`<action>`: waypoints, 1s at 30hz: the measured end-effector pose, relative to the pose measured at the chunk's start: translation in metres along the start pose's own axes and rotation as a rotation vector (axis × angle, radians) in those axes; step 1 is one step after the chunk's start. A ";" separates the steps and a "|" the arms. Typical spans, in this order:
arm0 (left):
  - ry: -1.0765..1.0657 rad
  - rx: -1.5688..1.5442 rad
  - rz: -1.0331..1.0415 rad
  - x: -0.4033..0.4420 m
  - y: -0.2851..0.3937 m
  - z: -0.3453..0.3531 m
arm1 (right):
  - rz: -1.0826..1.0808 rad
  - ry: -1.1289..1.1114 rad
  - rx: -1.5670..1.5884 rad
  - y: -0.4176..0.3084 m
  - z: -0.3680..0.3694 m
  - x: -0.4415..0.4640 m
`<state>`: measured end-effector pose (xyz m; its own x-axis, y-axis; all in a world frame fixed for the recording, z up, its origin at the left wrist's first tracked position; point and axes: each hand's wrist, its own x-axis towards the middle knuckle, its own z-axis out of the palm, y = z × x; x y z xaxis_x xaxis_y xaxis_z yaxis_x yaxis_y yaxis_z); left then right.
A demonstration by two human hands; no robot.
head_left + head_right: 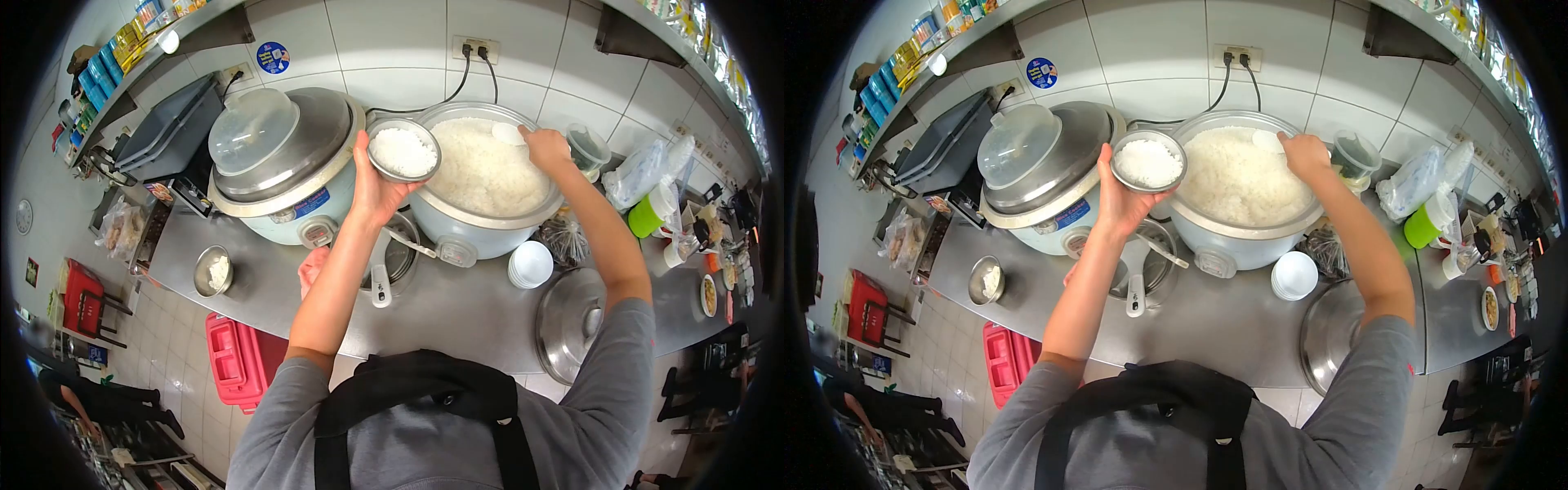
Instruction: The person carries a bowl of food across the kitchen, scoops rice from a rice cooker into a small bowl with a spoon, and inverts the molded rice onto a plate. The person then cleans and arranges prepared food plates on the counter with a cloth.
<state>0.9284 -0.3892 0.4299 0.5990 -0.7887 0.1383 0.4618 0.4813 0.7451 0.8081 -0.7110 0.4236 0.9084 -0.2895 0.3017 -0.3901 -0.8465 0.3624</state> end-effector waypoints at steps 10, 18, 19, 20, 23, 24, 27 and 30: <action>0.011 -0.075 -0.024 0.004 -0.003 0.013 | -0.168 -0.143 0.035 -0.032 -0.011 0.002; -0.007 -0.095 0.014 -0.018 0.018 -0.005 | -0.276 -0.263 0.110 -0.028 -0.029 -0.005; -0.005 -0.101 0.018 -0.021 0.020 -0.006 | -0.319 -0.251 0.111 -0.027 -0.029 -0.008; -0.001 -0.102 0.022 -0.024 0.022 -0.006 | -0.362 -0.238 0.113 -0.025 -0.029 -0.009; 0.052 -0.116 0.021 -0.035 0.028 -0.007 | -0.320 -0.271 0.175 -0.018 -0.029 -0.019; 0.046 -0.096 0.019 -0.038 0.030 -0.008 | -0.325 -0.266 0.174 -0.016 -0.032 -0.022; 0.038 -0.088 0.008 -0.040 0.033 -0.007 | -0.263 -0.378 0.241 -0.010 -0.037 -0.035; 0.023 -0.090 -0.007 -0.032 0.028 -0.001 | -0.226 -0.415 0.291 -0.010 -0.039 -0.043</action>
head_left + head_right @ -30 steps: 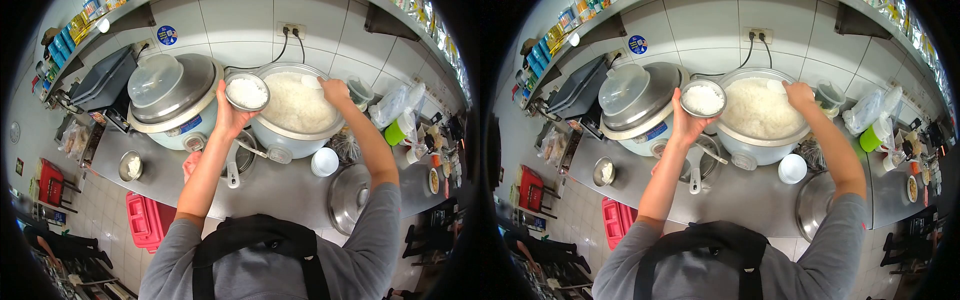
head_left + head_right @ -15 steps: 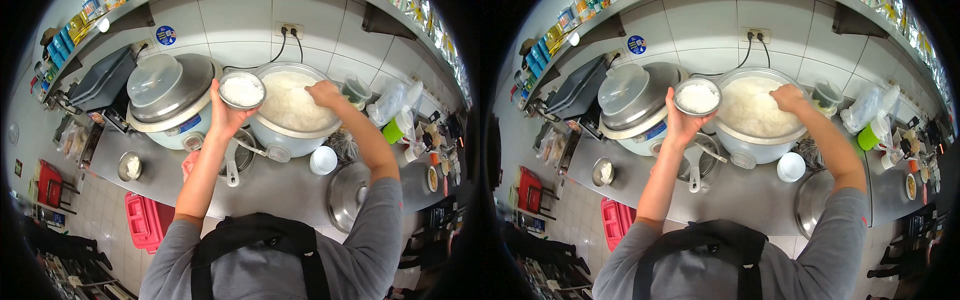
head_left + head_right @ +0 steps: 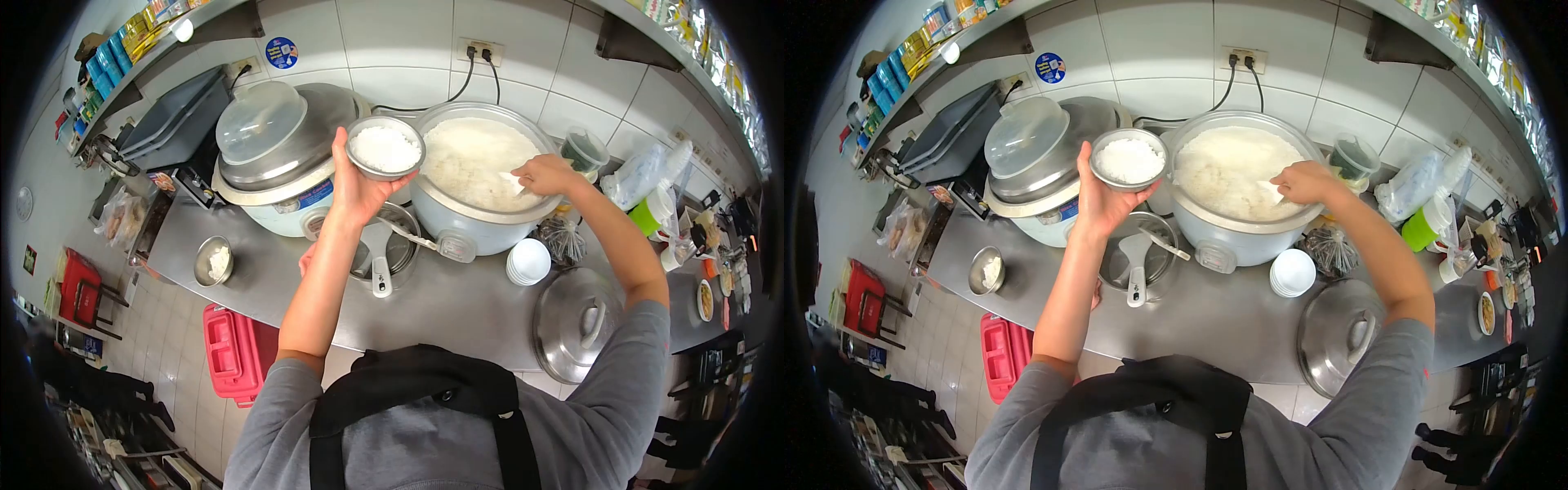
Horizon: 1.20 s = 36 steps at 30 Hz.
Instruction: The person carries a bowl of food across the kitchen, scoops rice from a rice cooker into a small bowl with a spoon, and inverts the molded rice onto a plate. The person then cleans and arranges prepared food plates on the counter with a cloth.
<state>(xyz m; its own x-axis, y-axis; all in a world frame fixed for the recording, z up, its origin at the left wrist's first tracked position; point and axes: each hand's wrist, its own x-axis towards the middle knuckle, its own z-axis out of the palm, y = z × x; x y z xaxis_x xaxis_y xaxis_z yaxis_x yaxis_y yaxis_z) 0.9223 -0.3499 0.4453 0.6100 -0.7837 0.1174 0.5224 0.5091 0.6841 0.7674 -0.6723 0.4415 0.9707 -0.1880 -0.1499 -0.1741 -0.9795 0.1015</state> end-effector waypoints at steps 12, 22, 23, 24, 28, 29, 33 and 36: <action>-0.066 0.076 -0.088 0.018 -0.023 0.017 | 0.126 0.090 0.301 -0.018 0.023 0.035; 0.110 0.259 0.005 0.026 -0.018 -0.006 | 0.212 0.017 1.023 -0.017 0.023 0.067; 0.116 0.272 0.005 0.028 -0.017 -0.007 | 0.226 0.041 1.046 -0.020 0.016 0.064; 0.114 0.273 0.008 0.030 -0.018 -0.007 | 0.224 0.044 1.045 -0.022 0.008 0.061; 0.126 0.226 -0.042 0.041 -0.027 0.013 | 0.201 0.179 1.047 -0.031 -0.028 0.048; 0.101 0.200 -0.078 0.043 -0.030 0.020 | 0.167 0.256 0.972 -0.036 -0.036 0.044; -0.048 -0.093 -0.227 0.061 -0.047 0.026 | 0.159 0.807 0.129 -0.086 -0.046 0.016; -0.070 -0.220 -0.255 0.068 -0.056 0.028 | 0.045 0.902 -0.197 -0.113 -0.035 0.004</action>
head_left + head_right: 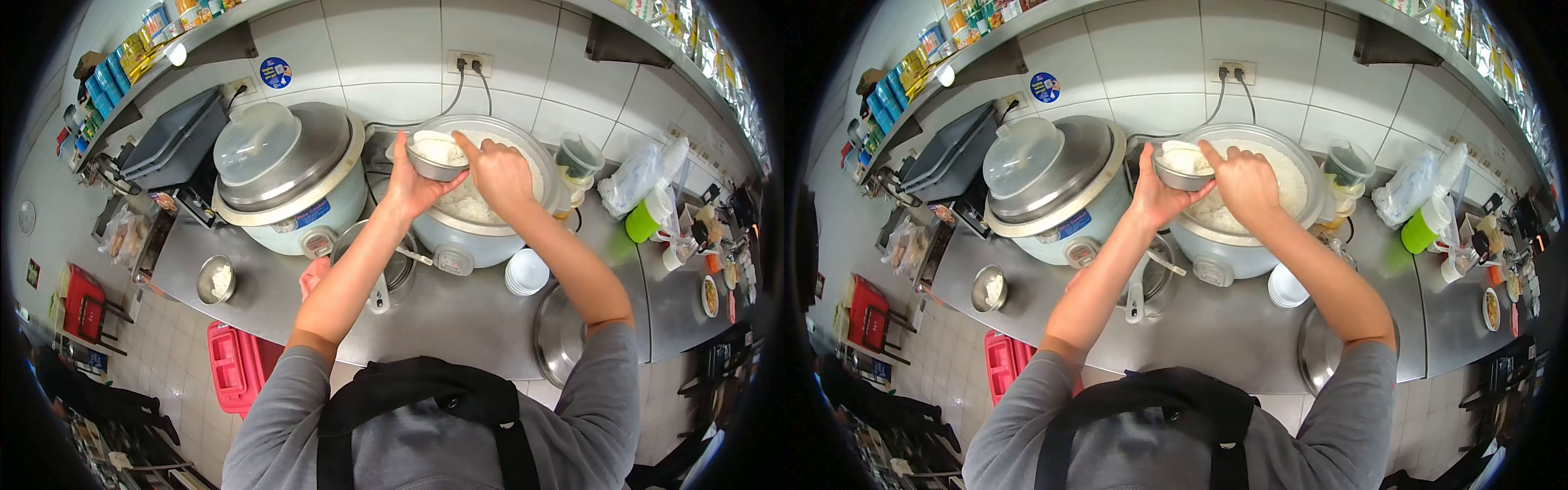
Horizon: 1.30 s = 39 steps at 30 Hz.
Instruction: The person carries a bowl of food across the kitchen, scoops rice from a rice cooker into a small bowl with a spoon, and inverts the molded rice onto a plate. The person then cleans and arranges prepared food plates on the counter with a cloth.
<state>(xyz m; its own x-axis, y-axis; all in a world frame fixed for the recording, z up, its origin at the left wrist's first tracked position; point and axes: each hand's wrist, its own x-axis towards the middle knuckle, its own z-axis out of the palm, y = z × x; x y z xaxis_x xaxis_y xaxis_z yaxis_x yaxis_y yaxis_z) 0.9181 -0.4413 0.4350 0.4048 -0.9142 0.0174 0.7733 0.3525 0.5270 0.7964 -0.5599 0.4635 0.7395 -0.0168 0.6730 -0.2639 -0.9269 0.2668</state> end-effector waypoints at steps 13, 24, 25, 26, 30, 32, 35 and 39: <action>-0.018 0.271 0.067 -0.016 0.014 -0.008 | 0.206 -0.446 1.065 0.017 0.009 -0.003; 0.098 0.325 0.146 -0.017 0.018 -0.012 | 0.210 -0.675 1.009 0.051 -0.024 0.042; 0.176 0.335 0.173 -0.017 0.019 -0.013 | 0.228 -0.635 0.917 0.064 -0.024 0.048; 0.205 0.317 0.184 -0.019 0.021 -0.018 | 0.228 -0.634 0.915 0.075 -0.017 0.050; 0.217 0.231 0.213 -0.034 0.025 -0.027 | 0.220 -0.498 0.260 0.113 0.055 0.025; 0.219 0.238 0.242 -0.039 0.026 -0.029 | 0.081 -0.432 0.014 0.113 0.088 0.019; 0.237 0.241 0.288 -0.045 0.027 -0.031 | 0.040 -0.503 -0.104 0.106 0.117 0.014; 0.280 0.211 0.323 -0.052 0.028 -0.033 | -0.040 -0.592 -0.017 0.094 0.138 0.011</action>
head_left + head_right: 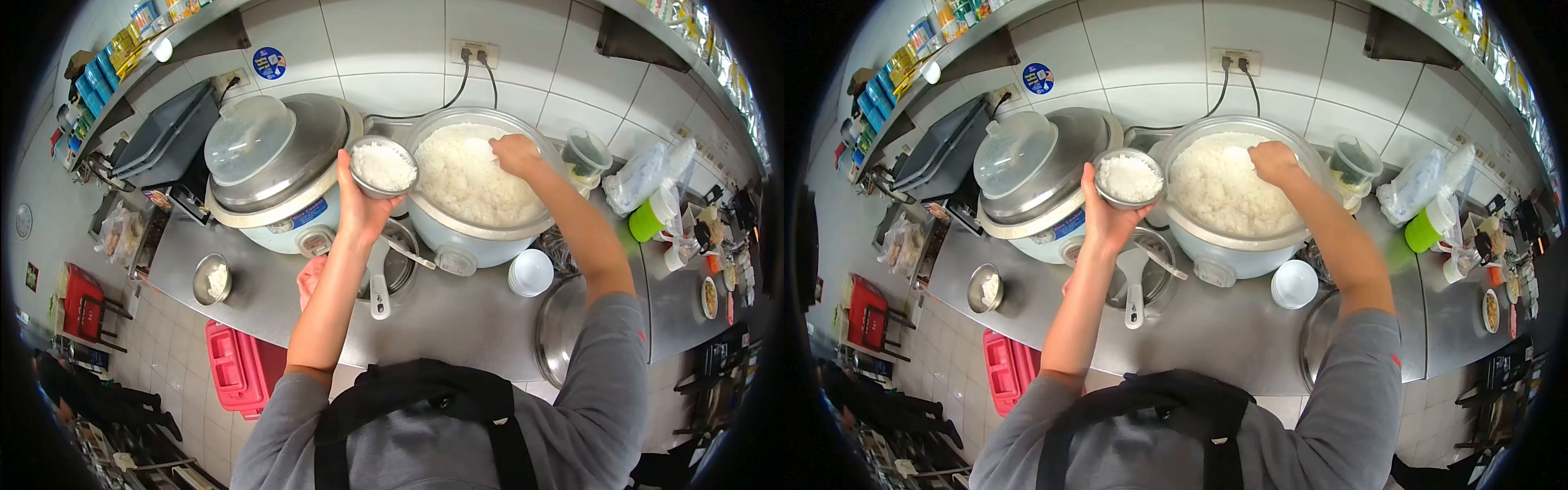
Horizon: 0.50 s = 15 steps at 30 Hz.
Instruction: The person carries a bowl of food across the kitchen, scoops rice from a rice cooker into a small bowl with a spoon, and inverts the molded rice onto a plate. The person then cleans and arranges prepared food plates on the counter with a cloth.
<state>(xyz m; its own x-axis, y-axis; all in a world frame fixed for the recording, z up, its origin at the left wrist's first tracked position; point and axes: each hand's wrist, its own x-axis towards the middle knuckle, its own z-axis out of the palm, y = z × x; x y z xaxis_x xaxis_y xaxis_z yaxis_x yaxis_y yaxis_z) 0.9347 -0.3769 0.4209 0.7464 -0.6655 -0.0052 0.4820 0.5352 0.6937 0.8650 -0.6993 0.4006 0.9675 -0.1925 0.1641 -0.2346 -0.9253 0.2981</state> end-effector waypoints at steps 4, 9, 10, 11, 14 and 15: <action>-0.010 0.001 0.027 -0.001 0.002 -0.005 | -0.038 -0.101 0.146 0.002 -0.012 -0.009; 0.046 0.088 0.065 -0.001 0.002 -0.019 | -0.093 -0.126 0.160 -0.007 -0.026 -0.019; 0.049 0.089 0.060 -0.002 0.002 -0.022 | -0.107 -0.132 0.244 -0.012 -0.021 -0.021; 0.063 0.092 0.052 -0.003 0.003 -0.024 | -0.120 -0.137 0.326 -0.016 -0.016 -0.023; 0.073 0.077 0.047 -0.004 0.004 -0.021 | -0.125 -0.008 0.475 -0.020 0.006 -0.023; 0.071 0.063 0.047 -0.006 0.006 -0.019 | -0.131 -0.003 0.476 -0.015 0.005 -0.019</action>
<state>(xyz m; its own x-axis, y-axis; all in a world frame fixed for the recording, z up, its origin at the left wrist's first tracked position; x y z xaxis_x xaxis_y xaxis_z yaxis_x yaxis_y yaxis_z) 0.9420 -0.3601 0.4114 0.7992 -0.6007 -0.0212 0.4177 0.5296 0.7383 0.8505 -0.6830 0.3880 0.9864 -0.0649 0.1509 -0.0426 -0.9882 -0.1470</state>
